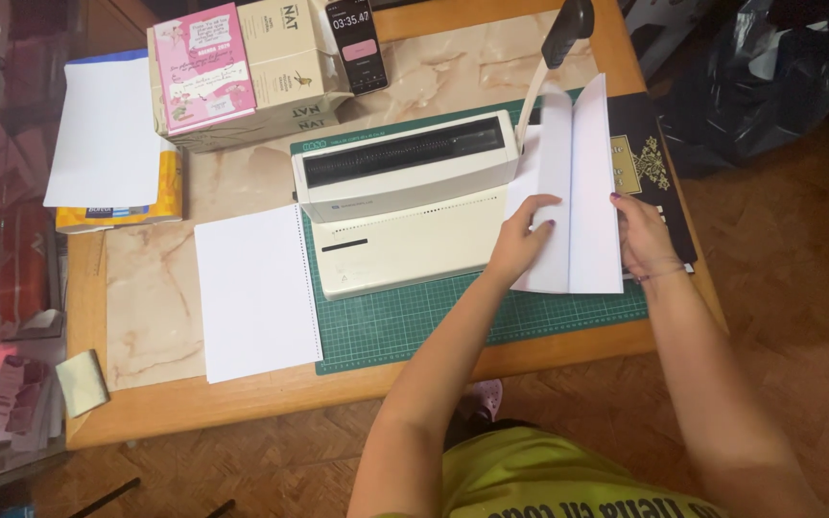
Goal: The person uses a manual binding machine to punch holes in a stack of white paper sheets. They then insert a black book cover into the machine and operate the lever to bind the cover to the punched pages.
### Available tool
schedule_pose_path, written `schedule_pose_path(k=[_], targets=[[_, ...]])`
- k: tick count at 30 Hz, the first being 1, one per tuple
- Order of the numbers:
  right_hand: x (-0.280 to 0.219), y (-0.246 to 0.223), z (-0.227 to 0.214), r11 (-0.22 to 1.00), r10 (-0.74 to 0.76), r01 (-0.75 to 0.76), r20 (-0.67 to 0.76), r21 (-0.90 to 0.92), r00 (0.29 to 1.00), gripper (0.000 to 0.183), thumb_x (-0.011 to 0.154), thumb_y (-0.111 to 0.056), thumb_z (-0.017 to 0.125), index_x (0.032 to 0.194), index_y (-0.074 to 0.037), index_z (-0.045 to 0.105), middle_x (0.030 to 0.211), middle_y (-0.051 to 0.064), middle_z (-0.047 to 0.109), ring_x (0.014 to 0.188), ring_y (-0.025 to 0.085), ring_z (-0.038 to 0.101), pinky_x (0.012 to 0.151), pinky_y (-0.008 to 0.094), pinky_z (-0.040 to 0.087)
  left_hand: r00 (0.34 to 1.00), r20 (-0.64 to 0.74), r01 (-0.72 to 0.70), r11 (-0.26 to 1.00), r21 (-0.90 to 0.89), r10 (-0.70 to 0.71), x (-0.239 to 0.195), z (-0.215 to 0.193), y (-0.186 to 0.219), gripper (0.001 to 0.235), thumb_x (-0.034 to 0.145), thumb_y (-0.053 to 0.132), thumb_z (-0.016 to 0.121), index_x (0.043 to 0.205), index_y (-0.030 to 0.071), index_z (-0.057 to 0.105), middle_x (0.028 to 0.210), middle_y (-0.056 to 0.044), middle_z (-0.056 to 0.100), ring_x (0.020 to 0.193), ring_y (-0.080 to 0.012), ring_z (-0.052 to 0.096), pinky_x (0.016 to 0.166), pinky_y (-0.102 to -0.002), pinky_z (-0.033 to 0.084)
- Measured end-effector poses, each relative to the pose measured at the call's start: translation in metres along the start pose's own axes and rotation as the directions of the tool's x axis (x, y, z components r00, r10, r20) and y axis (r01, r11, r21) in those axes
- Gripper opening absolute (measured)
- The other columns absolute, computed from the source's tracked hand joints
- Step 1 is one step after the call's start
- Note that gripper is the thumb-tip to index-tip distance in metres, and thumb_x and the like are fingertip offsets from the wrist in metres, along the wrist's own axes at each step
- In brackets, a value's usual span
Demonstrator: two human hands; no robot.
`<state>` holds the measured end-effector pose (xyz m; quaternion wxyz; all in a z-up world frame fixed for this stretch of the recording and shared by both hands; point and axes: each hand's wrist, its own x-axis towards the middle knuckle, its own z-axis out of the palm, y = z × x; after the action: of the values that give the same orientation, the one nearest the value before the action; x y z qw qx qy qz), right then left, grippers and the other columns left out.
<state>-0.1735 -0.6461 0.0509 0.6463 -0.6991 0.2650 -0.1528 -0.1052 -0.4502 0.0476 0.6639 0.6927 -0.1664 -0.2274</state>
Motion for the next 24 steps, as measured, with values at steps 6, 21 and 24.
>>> schedule_pose_path(k=[6, 21, 24], targets=[[0.058, 0.078, -0.035, 0.95, -0.206, 0.192, -0.031, -0.246, 0.978, 0.02, 0.107, -0.021, 0.064, 0.099, -0.009, 0.078, 0.082, 0.003, 0.067, 0.082, 0.014, 0.058, 0.077, 0.033, 0.049, 0.997, 0.013, -0.081, 0.955, 0.286, 0.081, 0.032, -0.003, -0.041, 0.045, 0.101, 0.006, 0.046, 0.124, 0.033, 0.074, 0.122, -0.006, 0.074, 0.119, -0.0312, 0.069, 0.106, -0.044, 0.055], [-0.011, -0.027, 0.021, 0.99, -0.125, 0.121, -0.063, -0.072, 0.99, 0.029, 0.105, -0.021, 0.06, 0.121, 0.0, 0.072, 0.118, 0.015, 0.07, 0.11, 0.023, 0.06, 0.101, 0.044, 0.05, 0.993, 0.05, -0.118, 0.895, 0.43, 0.107, 0.039, -0.045, 0.011, 0.042, 0.096, 0.004, 0.046, 0.124, 0.015, 0.075, 0.121, -0.018, 0.073, 0.119, -0.0418, 0.066, 0.105, -0.052, 0.053], [-0.017, -0.04, 0.03, 0.999, -0.05, 0.049, -0.046, -0.018, 0.998, 0.028, 0.107, -0.034, 0.062, 0.111, -0.009, 0.074, 0.101, 0.006, 0.067, 0.096, 0.019, 0.06, 0.089, 0.036, 0.052, 0.992, 0.074, -0.121, 0.887, 0.446, 0.098, 0.041, -0.055, 0.029, 0.042, 0.095, 0.001, 0.046, 0.124, 0.011, 0.075, 0.12, -0.023, 0.073, 0.119, -0.0458, 0.065, 0.105, -0.054, 0.052]])
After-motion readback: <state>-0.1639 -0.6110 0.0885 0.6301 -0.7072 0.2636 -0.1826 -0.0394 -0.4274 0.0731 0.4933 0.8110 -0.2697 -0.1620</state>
